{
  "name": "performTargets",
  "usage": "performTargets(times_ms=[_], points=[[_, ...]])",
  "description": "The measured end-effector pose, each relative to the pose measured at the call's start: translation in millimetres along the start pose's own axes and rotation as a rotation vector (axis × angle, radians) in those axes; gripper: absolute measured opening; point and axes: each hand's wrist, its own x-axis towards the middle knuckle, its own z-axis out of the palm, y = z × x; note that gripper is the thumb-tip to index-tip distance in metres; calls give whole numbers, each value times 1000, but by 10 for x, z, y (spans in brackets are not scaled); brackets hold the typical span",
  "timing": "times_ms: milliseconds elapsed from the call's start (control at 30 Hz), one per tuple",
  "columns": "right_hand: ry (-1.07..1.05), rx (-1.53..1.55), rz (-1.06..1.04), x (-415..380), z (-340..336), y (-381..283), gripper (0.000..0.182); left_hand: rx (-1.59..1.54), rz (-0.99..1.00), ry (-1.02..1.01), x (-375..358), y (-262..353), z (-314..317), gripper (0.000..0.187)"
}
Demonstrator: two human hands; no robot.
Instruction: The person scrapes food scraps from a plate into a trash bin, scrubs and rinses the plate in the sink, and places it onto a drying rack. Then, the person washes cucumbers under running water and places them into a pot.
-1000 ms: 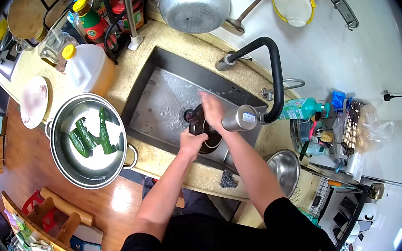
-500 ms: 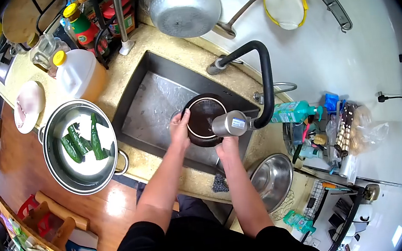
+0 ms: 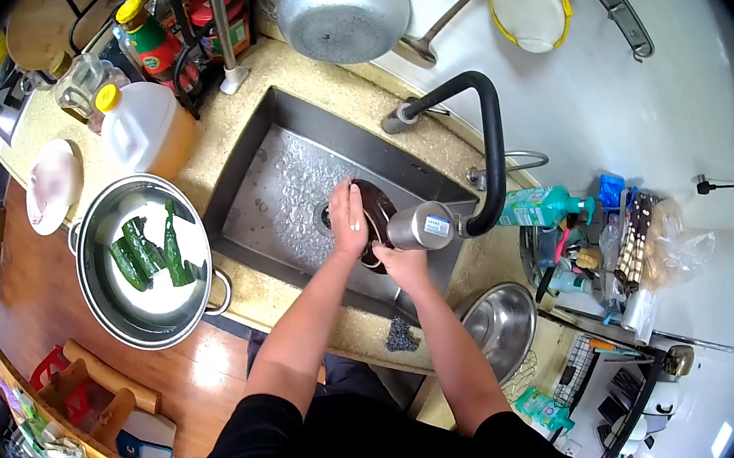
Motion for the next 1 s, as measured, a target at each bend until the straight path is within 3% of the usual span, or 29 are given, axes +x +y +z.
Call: performTargets(times_ms=[67, 167, 200, 233, 267, 367, 400, 467, 500, 533, 633, 667, 733, 767, 800, 867, 900, 1000], points=[[-166, -269, 65, 65, -72, -15, 23, -83, -61, -26, -3, 49, -104, 39], [-273, -499, -282, 312, -105, 138, 39, 177, 351, -22, -40, 318, -158, 34], [-320, -586, -397, 387, -78, 208, 46, 257, 485, -185, -30, 623, -264, 27], [-280, -471, -526, 449, -52, 147, 49, 184, 454, -263, 3, 581, -238, 26], [-269, -462, -444, 410, -57, 72, 44, 107, 423, -336, 61, 515, -186, 25], [-213, -460, -238, 234, -67, 20, 36, 51, 251, -211, 253, 187, -222, 31], [-167, -469, -182, 167, -49, 80, 37, -147, -65, -231, 295, 52, -236, 32], [-163, -226, -17, 107, 44, -242, 38, -34, -79, -116, 153, 77, -156, 34], [-92, -292, -176, 144, 96, -156, 39, 116, 28, -8, -43, 165, -37, 36], [-142, -257, -97, 164, 79, -215, 41, 104, 110, -150, -93, 279, -131, 38], [-202, -83, -24, 152, -4, -210, 46, 71, 236, -281, -8, 211, -248, 37], [-191, -89, 46, 93, -60, -305, 46, 65, 138, -259, 85, 146, -285, 40], [-157, -102, 184, 20, -166, -405, 48, -173, -317, -262, 267, -406, -277, 48], [-150, -78, 254, 38, -214, -204, 45, -309, -491, -285, 256, -352, -340, 54], [-87, 136, 258, 78, -248, -14, 44, -444, -662, -304, 236, -288, -398, 59], [42, 577, 260, 144, -211, 208, 42, -544, -756, -260, 46, -608, -336, 64], [190, 607, 285, 163, -170, 158, 29, -536, -719, -128, -138, -712, -225, 63], [354, 988, 410, 307, -22, 309, 23, -302, -564, 229, -678, -305, 221, 63]])
